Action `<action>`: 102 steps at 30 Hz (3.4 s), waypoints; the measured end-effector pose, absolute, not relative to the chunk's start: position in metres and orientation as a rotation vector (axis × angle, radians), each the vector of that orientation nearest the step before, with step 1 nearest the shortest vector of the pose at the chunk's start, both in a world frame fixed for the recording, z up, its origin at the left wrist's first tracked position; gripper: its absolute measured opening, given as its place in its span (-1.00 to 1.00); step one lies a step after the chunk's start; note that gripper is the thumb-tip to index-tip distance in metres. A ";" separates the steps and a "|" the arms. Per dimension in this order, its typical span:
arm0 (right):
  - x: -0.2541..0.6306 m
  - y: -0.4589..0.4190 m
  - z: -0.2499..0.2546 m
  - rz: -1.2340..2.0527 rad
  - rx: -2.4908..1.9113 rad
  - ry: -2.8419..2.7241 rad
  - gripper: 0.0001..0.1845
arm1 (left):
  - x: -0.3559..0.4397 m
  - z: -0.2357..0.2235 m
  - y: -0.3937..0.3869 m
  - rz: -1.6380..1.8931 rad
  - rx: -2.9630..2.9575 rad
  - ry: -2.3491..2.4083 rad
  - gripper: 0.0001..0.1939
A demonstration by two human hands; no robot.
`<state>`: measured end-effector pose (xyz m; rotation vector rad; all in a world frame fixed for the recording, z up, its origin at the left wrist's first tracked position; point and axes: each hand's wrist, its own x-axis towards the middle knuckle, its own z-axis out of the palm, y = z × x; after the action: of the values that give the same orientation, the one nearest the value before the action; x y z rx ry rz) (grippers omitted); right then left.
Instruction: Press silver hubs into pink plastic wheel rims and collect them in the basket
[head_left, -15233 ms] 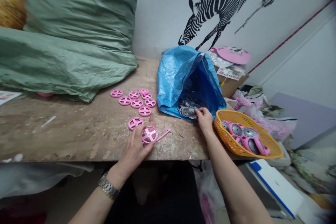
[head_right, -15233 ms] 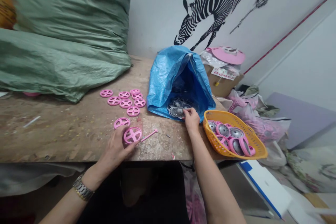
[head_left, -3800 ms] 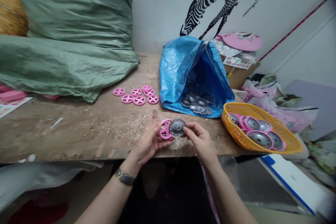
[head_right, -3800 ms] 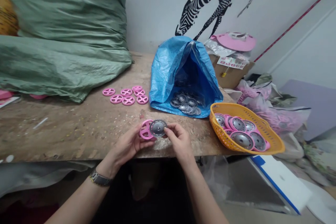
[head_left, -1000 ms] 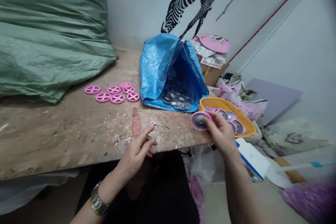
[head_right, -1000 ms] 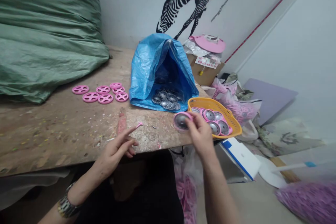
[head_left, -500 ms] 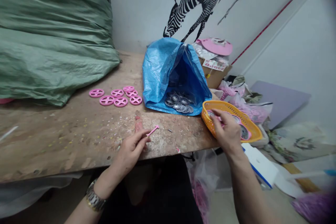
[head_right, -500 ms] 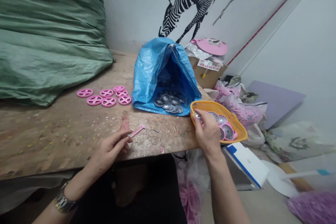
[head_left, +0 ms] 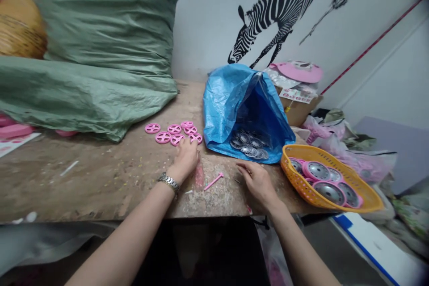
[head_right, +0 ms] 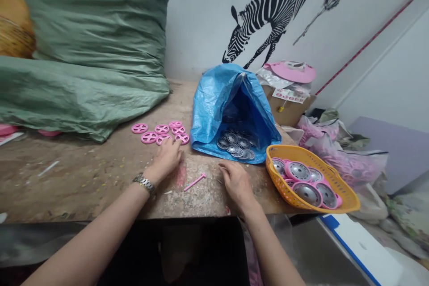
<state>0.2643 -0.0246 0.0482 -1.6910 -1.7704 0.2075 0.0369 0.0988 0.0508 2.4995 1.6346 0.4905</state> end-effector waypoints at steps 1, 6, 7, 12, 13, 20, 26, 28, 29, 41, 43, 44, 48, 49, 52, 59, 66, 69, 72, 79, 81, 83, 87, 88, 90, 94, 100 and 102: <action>0.267 -0.022 0.047 0.202 -1.705 -1.769 -0.72 | 0.039 0.049 0.105 0.485 2.498 1.643 -0.71; 0.283 -0.017 0.041 0.168 -1.752 -1.774 -0.70 | 0.046 0.034 0.128 0.439 2.505 1.672 -0.74; 0.287 -0.016 0.039 0.154 -1.769 -1.768 -0.70 | 0.046 0.032 0.130 0.430 2.508 1.674 -0.75; 0.310 -0.003 0.037 0.020 -1.837 -1.727 -0.67 | 0.042 0.031 0.124 0.395 2.537 1.635 -0.73; 0.314 0.002 0.037 -0.010 -1.849 -1.725 -0.66 | 0.041 0.032 0.121 0.387 2.548 1.613 -0.72; 0.319 0.045 0.042 -0.181 -2.350 -1.669 -0.56 | 0.040 0.032 0.109 0.507 2.568 1.508 -0.47; 0.311 0.063 0.039 -0.201 -2.610 -1.663 -0.51 | 0.041 0.021 0.114 0.457 2.503 1.563 -0.36; 0.311 0.064 0.036 -0.179 -2.595 -1.616 -0.53 | 0.042 0.017 0.116 0.498 2.509 1.535 -0.48; 0.311 0.064 0.035 -0.162 -2.577 -1.584 -0.54 | 0.043 0.016 0.118 0.519 2.514 1.516 -0.54; 0.333 0.060 0.047 0.109 -2.145 -1.231 -0.69 | 0.042 0.012 0.115 0.796 2.373 1.309 -0.45; 0.325 0.060 0.054 0.200 -1.945 -1.213 -0.61 | 0.042 0.015 0.113 0.816 2.355 1.214 -0.40; 0.319 0.061 0.058 0.264 -1.857 -1.218 -0.58 | 0.042 0.017 0.112 0.823 2.351 1.160 -0.39; 0.282 0.062 0.067 0.598 -1.636 -1.265 -0.54 | 0.043 0.024 0.108 0.912 2.327 0.933 -0.38; 0.273 0.062 0.067 0.683 -1.605 -1.265 -0.53 | 0.043 0.025 0.107 0.949 2.317 0.889 -0.37; 0.255 0.062 0.060 0.896 -1.548 -1.233 -0.51 | 0.043 0.026 0.106 1.028 2.284 0.839 -0.32; 0.233 0.066 0.041 0.973 -1.508 -1.137 -0.46 | 0.047 0.021 0.103 1.031 2.312 0.704 -0.26; 0.219 0.062 0.025 0.923 -1.404 -1.078 -0.51 | 0.054 0.025 0.096 0.946 2.328 0.696 -0.30; 0.222 0.059 0.025 0.963 -1.375 -0.999 -0.51 | 0.059 0.023 0.096 0.950 2.227 0.729 -0.28; 0.224 0.056 0.028 0.966 -1.362 -0.973 -0.51 | 0.064 0.021 0.097 0.943 1.948 0.827 -0.32; 0.221 0.053 0.032 0.965 -1.322 -1.020 -0.54 | 0.064 0.024 0.101 0.648 1.326 0.682 -0.64; 0.221 0.053 0.032 0.965 -1.324 -1.078 -0.59 | 0.063 0.025 0.102 0.660 1.325 0.677 -0.62; 0.222 0.053 0.031 0.963 -1.330 -1.123 -0.62 | 0.063 0.025 0.101 0.653 1.350 0.673 -0.64; 0.224 0.051 0.030 0.905 -1.367 -1.140 -0.67 | 0.063 0.030 0.098 0.636 1.434 0.674 -0.75; 0.225 0.051 0.030 0.886 -1.373 -1.142 -0.69 | 0.063 0.031 0.097 0.632 1.452 0.674 -0.77; 0.225 0.051 0.030 0.862 -1.382 -1.148 -0.72 | 0.063 0.031 0.095 0.629 1.484 0.683 -0.79; 0.225 0.050 0.031 0.908 -1.378 -1.183 -0.73 | 0.065 0.029 0.095 0.647 1.497 0.723 -0.80; 0.226 0.048 0.032 0.965 -1.347 -1.277 -0.76 | 0.065 0.033 0.093 0.678 1.503 0.737 -0.87; 0.224 0.047 0.032 0.934 -1.336 -1.258 -0.81 | 0.065 0.035 0.091 0.707 1.560 0.745 -0.90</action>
<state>0.2243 0.0472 0.0325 -1.3358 -1.2579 0.9338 0.0647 0.0909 0.0349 1.5600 0.7454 0.7066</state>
